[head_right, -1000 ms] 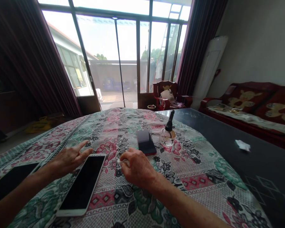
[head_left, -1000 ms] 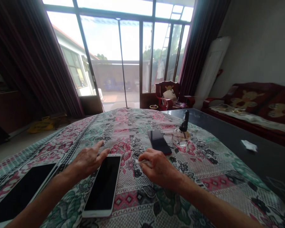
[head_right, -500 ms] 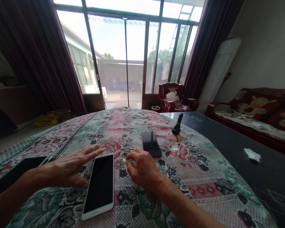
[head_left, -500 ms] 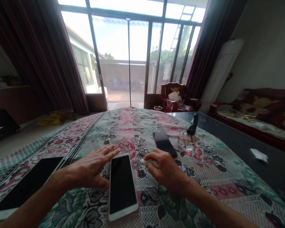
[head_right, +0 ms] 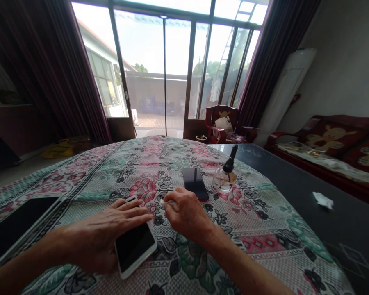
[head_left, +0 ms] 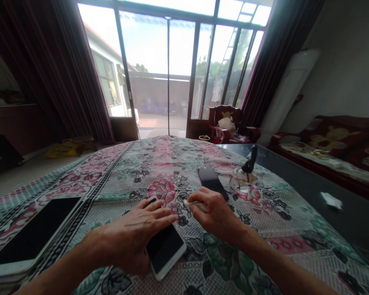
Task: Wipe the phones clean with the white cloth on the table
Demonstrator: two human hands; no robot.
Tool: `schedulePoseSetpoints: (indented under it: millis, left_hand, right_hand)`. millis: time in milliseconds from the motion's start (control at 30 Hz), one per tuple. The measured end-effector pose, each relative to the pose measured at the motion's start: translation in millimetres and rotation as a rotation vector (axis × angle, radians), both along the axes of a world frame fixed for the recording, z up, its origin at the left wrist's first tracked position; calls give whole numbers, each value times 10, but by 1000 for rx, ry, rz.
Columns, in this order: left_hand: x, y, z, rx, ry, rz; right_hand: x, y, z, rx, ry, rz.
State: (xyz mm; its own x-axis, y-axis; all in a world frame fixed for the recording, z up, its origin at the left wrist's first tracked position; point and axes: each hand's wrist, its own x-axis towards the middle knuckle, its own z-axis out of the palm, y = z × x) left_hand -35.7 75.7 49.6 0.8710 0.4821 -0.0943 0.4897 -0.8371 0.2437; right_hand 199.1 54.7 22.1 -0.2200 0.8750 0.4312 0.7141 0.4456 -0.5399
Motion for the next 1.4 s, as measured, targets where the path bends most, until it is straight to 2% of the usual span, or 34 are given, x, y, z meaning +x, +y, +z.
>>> schedulePoseSetpoints:
  millis: [100, 267, 500, 633, 767, 933, 1200, 1400]
  left_hand:
    - [-27, 53, -29, 45, -14, 113]
    - [48, 53, -86, 0, -126, 11]
    - [82, 87, -235, 11, -198, 59]
    - [64, 153, -328, 24, -255, 118]
    - [21, 202, -210, -58, -351, 233]
    - [-40, 232, -23, -271, -403, 274]
    - [-174, 350, -36, -367, -490, 284]
    - [-149, 339, 23, -486, -556, 250]
  right_hand:
    - [-14, -12, 26, -5, -6, 5]
    - [-27, -19, 48, -4, -9, 6]
    - [-64, -6, -47, -37, -7, 45]
    - [-63, -25, -19, -105, -19, 57]
    - [-33, -33, 0, -102, 4, 121]
    - [-40, -17, -21, 15, 77, 106]
    - [-181, -100, 69, 35, 289, 58]
    - [-231, -126, 83, 87, 361, 11]
